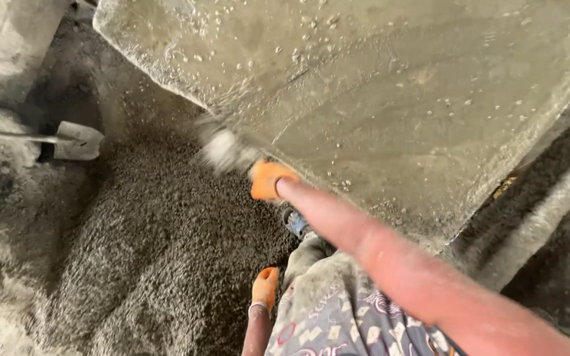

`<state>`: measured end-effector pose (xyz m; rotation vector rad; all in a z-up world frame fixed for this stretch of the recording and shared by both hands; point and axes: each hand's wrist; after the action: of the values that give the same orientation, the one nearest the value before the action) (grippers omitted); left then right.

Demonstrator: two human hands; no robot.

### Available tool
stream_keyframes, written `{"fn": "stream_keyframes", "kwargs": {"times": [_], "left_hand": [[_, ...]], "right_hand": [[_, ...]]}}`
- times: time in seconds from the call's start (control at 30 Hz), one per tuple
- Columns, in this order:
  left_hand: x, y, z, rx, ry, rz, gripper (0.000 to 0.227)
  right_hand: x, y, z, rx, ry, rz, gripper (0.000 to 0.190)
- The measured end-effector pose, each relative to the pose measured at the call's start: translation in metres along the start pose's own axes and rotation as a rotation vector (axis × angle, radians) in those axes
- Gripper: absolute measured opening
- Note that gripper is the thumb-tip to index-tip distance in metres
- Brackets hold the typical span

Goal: Placing hexagonal molds on a flat surface and filling them with wet concrete mix using a trowel.

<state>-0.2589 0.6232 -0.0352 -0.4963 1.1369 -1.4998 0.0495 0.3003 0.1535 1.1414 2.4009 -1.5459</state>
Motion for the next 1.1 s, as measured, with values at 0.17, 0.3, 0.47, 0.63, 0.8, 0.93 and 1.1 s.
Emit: {"fn": "stream_keyframes", "kwargs": {"times": [0.17, 0.3, 0.47, 0.63, 0.8, 0.93, 1.1], "left_hand": [[0.009, 0.010, 0.026, 0.084, -0.105, -0.041, 0.047], [0.012, -0.011, 0.026, 0.071, 0.054, -0.018, 0.045], [0.015, -0.027, 0.012, -0.080, 0.100, 0.034, 0.048], [0.008, -0.040, -0.029, 0.029, -0.006, 0.070, 0.049], [0.010, -0.046, -0.014, 0.006, 0.186, 0.106, 0.049], [0.009, -0.041, -0.019, 0.047, 0.189, 0.013, 0.049], [0.001, -0.038, -0.047, -0.065, -0.089, -0.132, 0.049]], "right_hand": [[-0.001, -0.097, -0.028, -0.088, 0.332, -0.113, 0.063], [0.009, -0.120, 0.085, -0.108, 0.252, 0.082, 0.061], [-0.054, -0.210, 0.192, 0.373, 0.054, 0.381, 0.033], [-0.040, -0.252, 0.330, 0.601, 0.156, 0.742, 0.046], [-0.009, -0.248, 0.320, 0.594, 0.272, 0.586, 0.049], [0.072, -0.209, 0.224, 0.447, 0.104, 0.402, 0.038], [0.131, -0.184, 0.065, 0.304, -0.090, 0.207, 0.030]]}}
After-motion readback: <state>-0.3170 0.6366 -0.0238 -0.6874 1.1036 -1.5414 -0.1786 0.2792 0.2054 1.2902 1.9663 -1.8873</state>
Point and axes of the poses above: each hand's wrist, its own y-axis towards the middle knuckle, its own x-axis out of the palm, z = x × y, and after that the axes turned 3 degrees about -y, right-handed
